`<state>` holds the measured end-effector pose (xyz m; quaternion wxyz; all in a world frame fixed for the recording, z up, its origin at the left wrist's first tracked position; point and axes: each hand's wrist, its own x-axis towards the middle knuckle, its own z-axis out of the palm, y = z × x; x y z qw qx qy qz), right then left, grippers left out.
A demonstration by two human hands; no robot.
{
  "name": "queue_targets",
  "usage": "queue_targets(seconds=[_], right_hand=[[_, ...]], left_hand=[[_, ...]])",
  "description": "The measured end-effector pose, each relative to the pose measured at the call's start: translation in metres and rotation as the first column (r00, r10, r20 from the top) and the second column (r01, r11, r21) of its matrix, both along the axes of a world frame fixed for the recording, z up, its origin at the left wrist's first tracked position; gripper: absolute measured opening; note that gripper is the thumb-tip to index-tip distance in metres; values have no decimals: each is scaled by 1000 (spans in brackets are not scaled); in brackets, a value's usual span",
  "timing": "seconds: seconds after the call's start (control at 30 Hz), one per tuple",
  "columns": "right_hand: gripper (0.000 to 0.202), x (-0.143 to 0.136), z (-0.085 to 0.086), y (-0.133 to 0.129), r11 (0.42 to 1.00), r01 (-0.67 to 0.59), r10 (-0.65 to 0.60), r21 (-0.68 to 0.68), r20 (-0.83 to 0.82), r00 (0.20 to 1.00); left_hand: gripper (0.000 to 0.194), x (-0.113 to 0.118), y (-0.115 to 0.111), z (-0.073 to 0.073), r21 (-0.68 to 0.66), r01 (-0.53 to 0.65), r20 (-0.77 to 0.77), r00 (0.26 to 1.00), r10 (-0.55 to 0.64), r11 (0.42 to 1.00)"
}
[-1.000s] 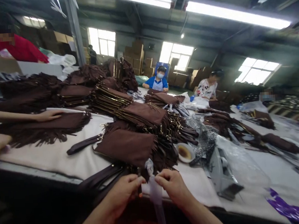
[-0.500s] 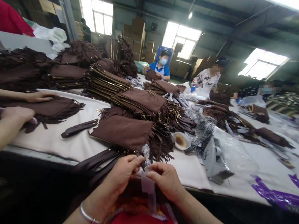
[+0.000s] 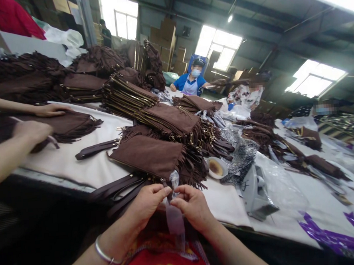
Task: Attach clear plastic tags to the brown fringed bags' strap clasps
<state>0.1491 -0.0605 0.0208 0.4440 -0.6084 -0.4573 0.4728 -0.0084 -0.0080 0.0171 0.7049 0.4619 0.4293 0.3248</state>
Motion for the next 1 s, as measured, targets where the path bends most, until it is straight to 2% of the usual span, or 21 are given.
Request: queue_targets(seconds=[0.2,0.3,0.57,0.73,1.0], right_hand=[[27,1,0,-9,999,-46,47,8,-98,994],[28,5,-2,-15,999,-29,30,22,-49,998],[27,4,-10,-13,997,-7,6,81,16,1000],[27,3,-11,-13,996,-12,6,91,64,998],[26,3,-10,-10,985,-20,-4,174,141,990]], left_hand=[[37,-7,2,-4,-17,4,10,1000,-4,1000],[35,-7,3,-5,4,5,-17,1000,-4,1000],[34,-6,6,-4,-54,39,16,999,-38,998],[35,-10,8,-3,-17,-13,4,1000,13,1000],[30,-6,2,-5,-95,52,79,996,-45,994]])
